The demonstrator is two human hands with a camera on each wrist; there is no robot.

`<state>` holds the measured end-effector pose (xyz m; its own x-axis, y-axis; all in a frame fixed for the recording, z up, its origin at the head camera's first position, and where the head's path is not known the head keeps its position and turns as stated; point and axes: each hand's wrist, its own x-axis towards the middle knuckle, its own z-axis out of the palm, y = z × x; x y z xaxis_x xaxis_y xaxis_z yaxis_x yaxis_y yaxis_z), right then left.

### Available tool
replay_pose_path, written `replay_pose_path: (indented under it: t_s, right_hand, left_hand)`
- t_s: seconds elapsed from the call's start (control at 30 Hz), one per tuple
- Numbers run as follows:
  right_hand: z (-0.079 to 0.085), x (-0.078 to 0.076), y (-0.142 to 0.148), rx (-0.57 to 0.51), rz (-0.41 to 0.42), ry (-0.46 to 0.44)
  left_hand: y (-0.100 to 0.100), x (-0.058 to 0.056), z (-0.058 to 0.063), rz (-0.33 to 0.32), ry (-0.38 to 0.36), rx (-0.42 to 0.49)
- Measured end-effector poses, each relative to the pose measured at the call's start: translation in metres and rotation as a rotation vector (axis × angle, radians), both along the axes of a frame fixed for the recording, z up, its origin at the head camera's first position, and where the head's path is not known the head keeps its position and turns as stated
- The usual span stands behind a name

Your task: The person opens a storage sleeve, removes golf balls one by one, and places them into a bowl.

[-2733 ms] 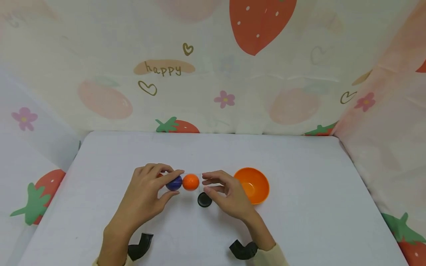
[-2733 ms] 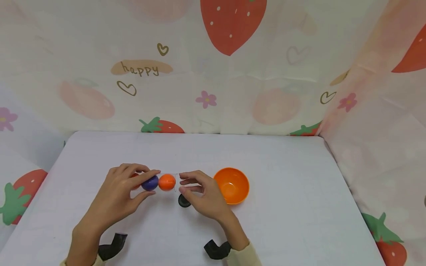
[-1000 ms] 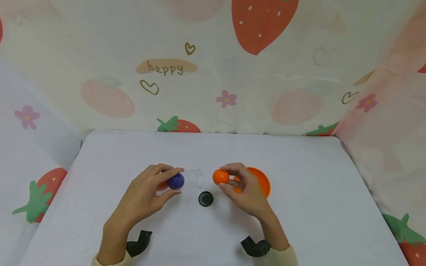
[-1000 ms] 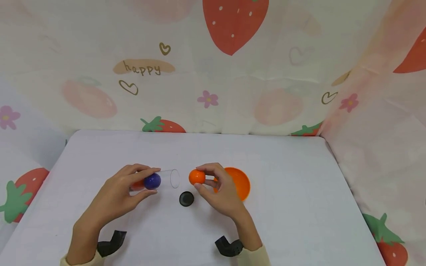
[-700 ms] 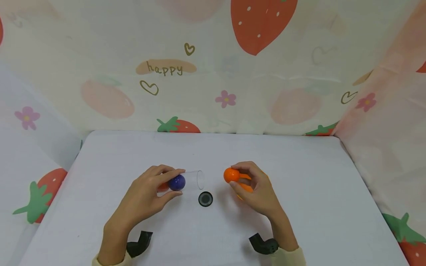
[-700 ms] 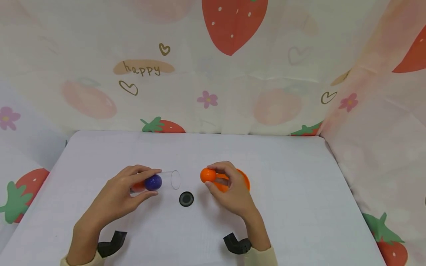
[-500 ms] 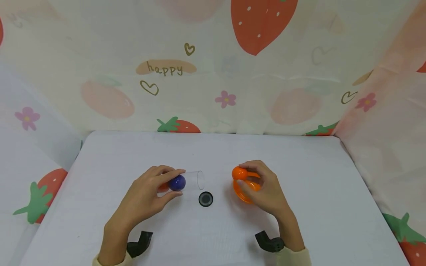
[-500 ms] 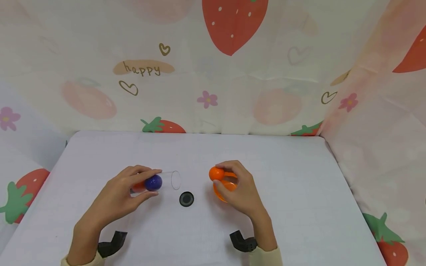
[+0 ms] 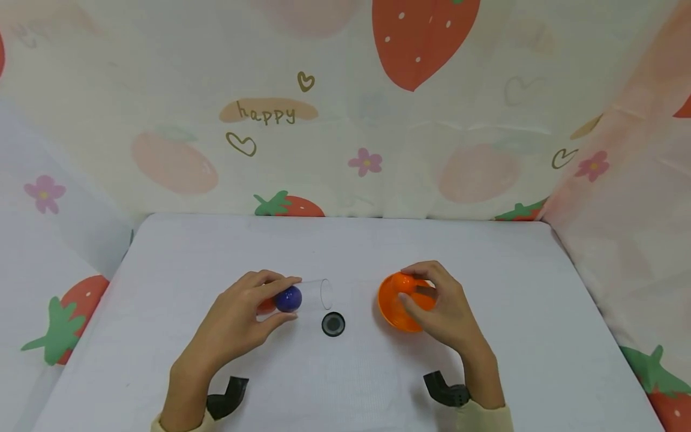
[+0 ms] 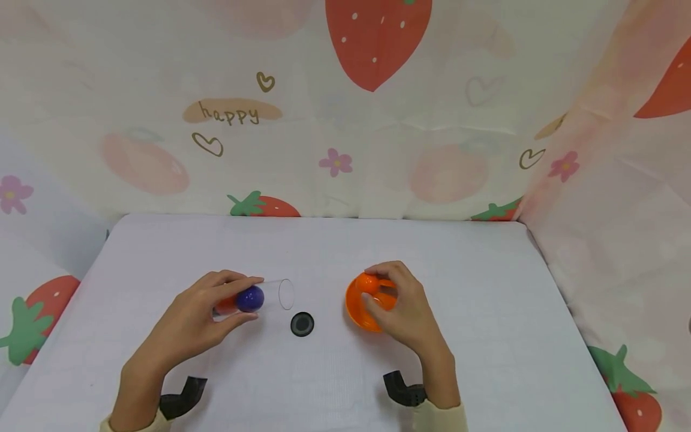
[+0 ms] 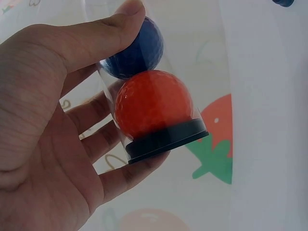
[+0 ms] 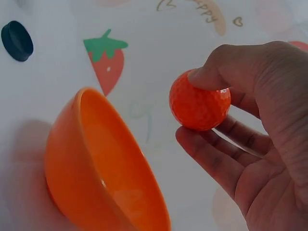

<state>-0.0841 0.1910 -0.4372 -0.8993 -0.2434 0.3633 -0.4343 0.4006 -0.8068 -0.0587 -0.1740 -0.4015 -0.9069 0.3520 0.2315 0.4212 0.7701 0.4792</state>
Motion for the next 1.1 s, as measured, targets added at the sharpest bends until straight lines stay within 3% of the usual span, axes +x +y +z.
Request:
replay_pose_path:
  t_s: [0.4,1.1]
  right_hand:
    - [-0.0057,-0.0009,0.004,0.142,-0.023,-0.008]
    - [-0.0087,-0.0015,0.0023,0.281,-0.034,-0.099]
  left_hand:
    - [-0.0011,0.0001,-0.0005,0.009,-0.001,0.0]
    - [-0.0007,0.0001,-0.0002,0.011,-0.038,-0.001]
